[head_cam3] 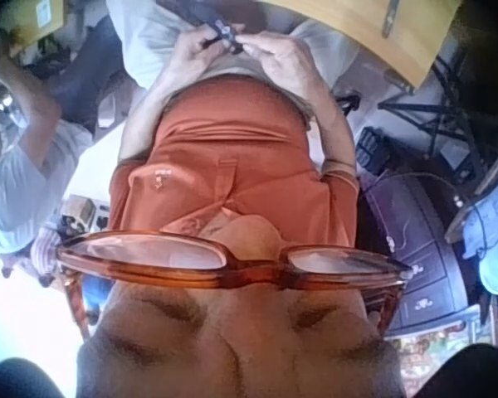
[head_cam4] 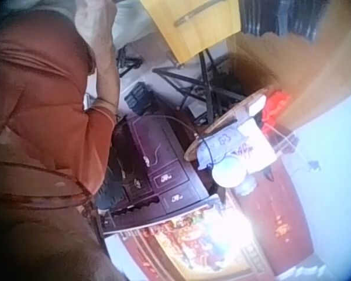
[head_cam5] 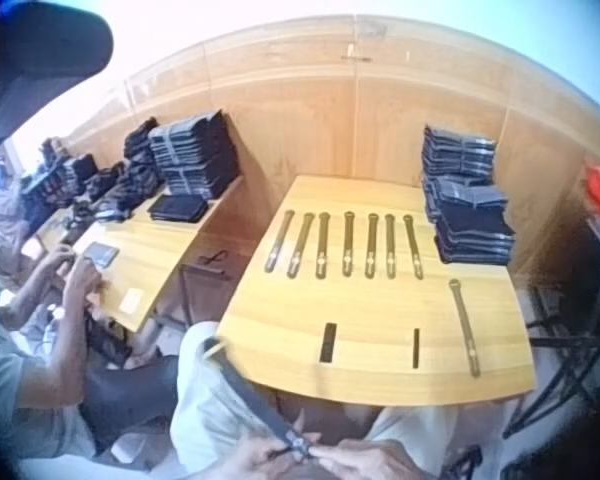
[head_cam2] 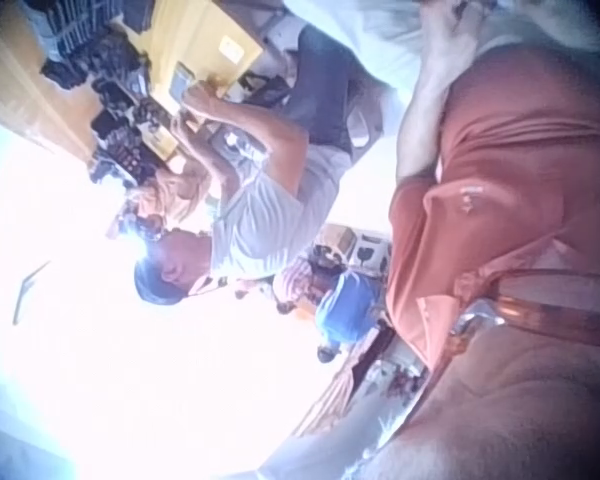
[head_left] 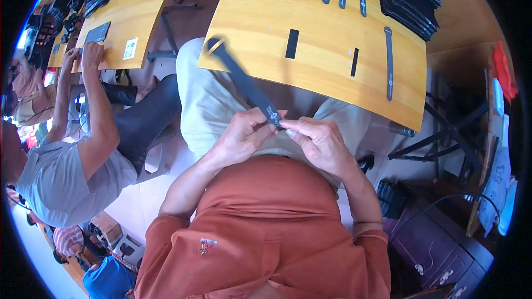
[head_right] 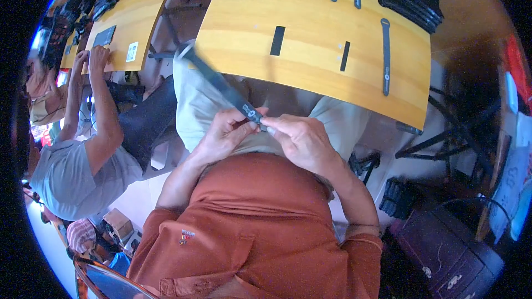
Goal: Manually aligning and assembling black garment straps using a pin-jig on a wooden table.
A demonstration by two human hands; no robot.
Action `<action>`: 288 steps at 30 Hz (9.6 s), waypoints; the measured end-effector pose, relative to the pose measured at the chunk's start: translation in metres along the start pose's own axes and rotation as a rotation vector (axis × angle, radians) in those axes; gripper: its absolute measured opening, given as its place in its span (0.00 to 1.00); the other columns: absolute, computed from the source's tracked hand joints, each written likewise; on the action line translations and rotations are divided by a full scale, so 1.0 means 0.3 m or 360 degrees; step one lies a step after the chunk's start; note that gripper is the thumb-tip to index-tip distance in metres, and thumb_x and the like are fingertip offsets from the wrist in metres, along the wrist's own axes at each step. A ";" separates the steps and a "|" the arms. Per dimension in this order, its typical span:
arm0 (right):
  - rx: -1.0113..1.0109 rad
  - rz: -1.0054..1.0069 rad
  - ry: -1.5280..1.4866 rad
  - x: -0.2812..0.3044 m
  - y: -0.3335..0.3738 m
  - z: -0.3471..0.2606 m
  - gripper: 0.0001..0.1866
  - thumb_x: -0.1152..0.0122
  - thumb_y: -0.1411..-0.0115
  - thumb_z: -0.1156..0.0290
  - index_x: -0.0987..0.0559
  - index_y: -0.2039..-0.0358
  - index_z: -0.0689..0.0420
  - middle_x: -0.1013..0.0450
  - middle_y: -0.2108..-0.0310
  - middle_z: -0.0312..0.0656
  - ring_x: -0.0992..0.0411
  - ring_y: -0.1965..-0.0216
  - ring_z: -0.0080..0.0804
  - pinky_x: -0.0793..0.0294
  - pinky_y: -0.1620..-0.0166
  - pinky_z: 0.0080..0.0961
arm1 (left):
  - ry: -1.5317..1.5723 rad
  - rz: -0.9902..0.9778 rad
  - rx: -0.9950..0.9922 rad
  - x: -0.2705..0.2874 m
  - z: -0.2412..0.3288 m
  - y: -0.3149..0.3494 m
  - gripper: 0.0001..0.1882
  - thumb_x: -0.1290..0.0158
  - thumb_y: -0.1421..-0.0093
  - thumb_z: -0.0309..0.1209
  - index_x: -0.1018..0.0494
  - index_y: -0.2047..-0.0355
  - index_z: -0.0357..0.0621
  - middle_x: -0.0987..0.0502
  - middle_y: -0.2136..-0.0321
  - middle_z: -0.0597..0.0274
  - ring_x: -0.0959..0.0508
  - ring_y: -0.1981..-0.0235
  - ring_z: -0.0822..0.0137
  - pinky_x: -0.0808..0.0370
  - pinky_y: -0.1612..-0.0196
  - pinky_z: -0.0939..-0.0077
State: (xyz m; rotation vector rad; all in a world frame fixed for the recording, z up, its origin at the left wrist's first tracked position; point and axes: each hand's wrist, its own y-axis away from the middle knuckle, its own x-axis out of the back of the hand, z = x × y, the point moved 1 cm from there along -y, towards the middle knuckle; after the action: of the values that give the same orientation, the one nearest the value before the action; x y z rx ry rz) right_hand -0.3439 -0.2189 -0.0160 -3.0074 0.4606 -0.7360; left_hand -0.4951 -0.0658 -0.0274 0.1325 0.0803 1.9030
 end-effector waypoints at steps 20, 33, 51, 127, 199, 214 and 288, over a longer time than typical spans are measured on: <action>0.0834 0.0520 0.0468 -0.093 0.028 0.025 0.15 0.31 0.52 0.80 0.18 0.61 0.59 0.24 0.64 0.39 0.22 0.75 0.32 0.22 0.76 0.28 | -0.0520 -0.0023 -0.0011 -0.027 0.073 0.042 0.06 0.48 0.36 0.20 0.25 0.58 0.34 0.24 0.66 0.51 0.21 0.63 0.54 0.25 0.60 0.64; 0.1146 0.0540 0.0788 -0.079 0.030 0.035 0.15 0.32 0.45 0.73 0.20 0.58 0.62 0.26 0.59 0.39 0.27 0.77 0.25 0.25 0.78 0.25 | -0.0167 -0.0129 0.0140 -0.038 0.066 0.067 0.05 0.49 0.35 0.18 0.27 0.60 0.32 0.24 0.68 0.54 0.22 0.68 0.63 0.25 0.64 0.68; 0.1105 0.0544 0.0405 -0.100 0.027 0.015 0.19 0.24 0.53 0.77 0.20 0.61 0.65 0.21 0.61 0.49 0.19 0.71 0.37 0.18 0.73 0.28 | -0.0182 -0.0052 0.0081 -0.030 0.044 0.097 0.06 0.46 0.33 0.24 0.25 0.67 0.34 0.24 0.78 0.62 0.28 0.75 0.75 0.29 0.71 0.73; 0.0160 0.2446 0.0159 0.741 0.384 0.148 0.15 0.38 0.34 0.78 0.24 0.49 0.71 0.21 0.68 0.48 0.23 0.71 0.27 0.17 0.66 0.22 | 0.0610 -0.0297 -0.0755 0.286 0.266 0.392 0.13 0.44 0.44 0.33 0.29 0.82 0.40 0.24 0.85 0.57 0.21 0.83 0.59 0.24 0.76 0.61; 0.0283 0.0330 -0.0348 -0.049 0.095 -0.121 0.19 0.27 0.47 0.72 0.20 0.55 0.62 0.22 0.61 0.47 0.23 0.61 0.44 0.23 0.59 0.37 | 0.0006 -0.1006 -0.0308 0.079 0.158 0.017 0.07 0.43 0.35 0.26 0.29 0.68 0.38 0.29 0.73 0.58 0.29 0.73 0.59 0.33 0.68 0.65; 0.0228 0.0852 -0.0302 0.001 0.133 -0.122 0.14 0.32 0.48 0.85 0.15 0.60 0.62 0.22 0.73 0.43 0.25 0.76 0.29 0.30 0.73 0.24 | -0.0232 -0.0424 -0.0626 -0.034 0.092 -0.091 0.13 0.37 0.40 0.30 0.24 0.57 0.38 0.21 0.67 0.55 0.21 0.63 0.55 0.26 0.57 0.60; -0.0059 0.0778 -0.0766 0.203 0.117 0.191 0.10 0.37 0.38 0.81 0.19 0.56 0.69 0.23 0.58 0.48 0.22 0.62 0.29 0.17 0.59 0.24 | 0.0060 -0.0012 0.0001 0.164 0.082 -0.159 0.09 0.41 0.35 0.26 0.20 0.56 0.36 0.23 0.60 0.59 0.21 0.66 0.72 0.22 0.60 0.79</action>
State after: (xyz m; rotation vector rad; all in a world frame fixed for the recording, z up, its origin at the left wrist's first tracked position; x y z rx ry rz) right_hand -0.2763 -0.2732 -0.0423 -2.7686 1.1124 0.0275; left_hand -0.4631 -0.0039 -0.0064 0.0967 0.1064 1.8985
